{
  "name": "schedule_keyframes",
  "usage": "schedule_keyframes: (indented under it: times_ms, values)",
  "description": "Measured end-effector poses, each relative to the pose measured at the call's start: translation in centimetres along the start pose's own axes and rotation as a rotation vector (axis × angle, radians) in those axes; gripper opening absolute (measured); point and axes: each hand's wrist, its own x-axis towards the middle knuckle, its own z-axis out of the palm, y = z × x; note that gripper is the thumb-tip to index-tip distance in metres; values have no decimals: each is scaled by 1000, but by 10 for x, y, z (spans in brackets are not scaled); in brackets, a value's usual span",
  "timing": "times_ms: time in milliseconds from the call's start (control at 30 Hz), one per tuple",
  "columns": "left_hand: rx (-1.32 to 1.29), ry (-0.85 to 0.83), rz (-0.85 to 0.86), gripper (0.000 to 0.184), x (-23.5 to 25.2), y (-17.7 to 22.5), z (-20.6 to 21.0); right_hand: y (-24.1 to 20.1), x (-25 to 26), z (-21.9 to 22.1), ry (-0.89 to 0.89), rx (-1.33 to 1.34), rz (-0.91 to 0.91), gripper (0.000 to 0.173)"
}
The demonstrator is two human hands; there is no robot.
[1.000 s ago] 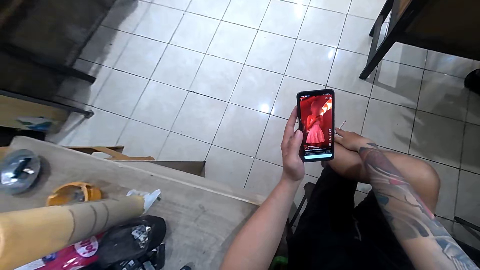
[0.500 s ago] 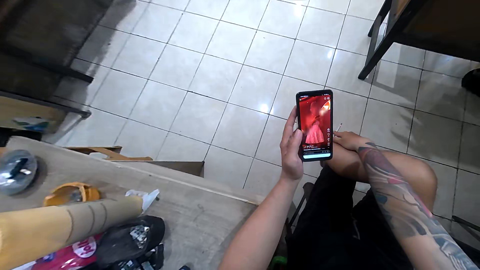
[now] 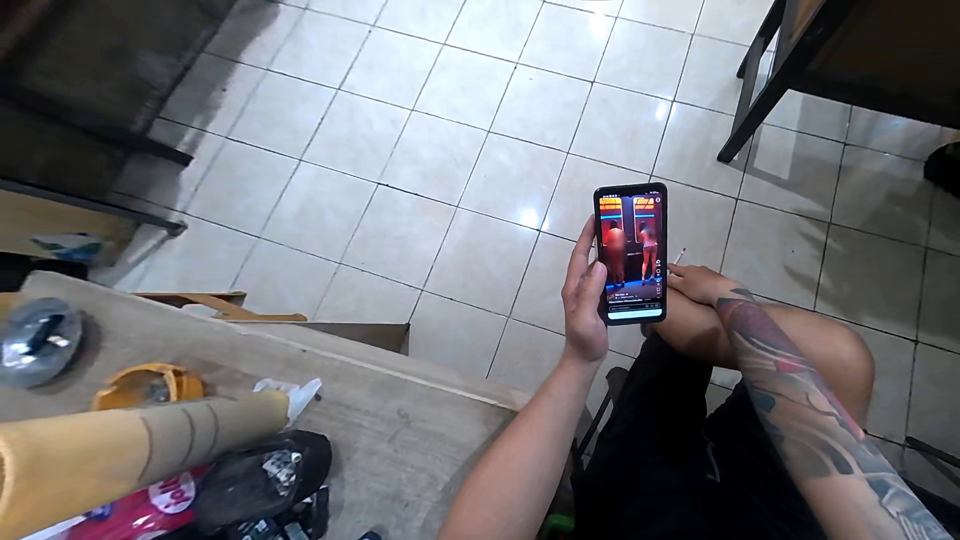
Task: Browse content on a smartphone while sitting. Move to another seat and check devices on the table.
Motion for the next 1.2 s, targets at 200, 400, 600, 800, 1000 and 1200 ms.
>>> schedule_keyframes:
  times_ms: [200,400,600,800,1000,1200]
  values:
    - [-10,-9,7,60,0,-1,-1,-2,-1,-1,5,-5,3,61]
    - [9,-6,25,59,0,1,0,-2,-2,0,11,-5,-10,61]
    - [-3,-1,4,60,-1,0,0,-2,-1,-1,1,-5,2,61]
    - [15,-8,24,60,0,1,0,-2,-1,0,7,-2,4,61]
    - [9,-13,21,60,-1,2,0,-2,-2,-1,9,10,10,62]
    - [15,-13,33,60,0,1,0,-5,-5,-3,5,16,13,63]
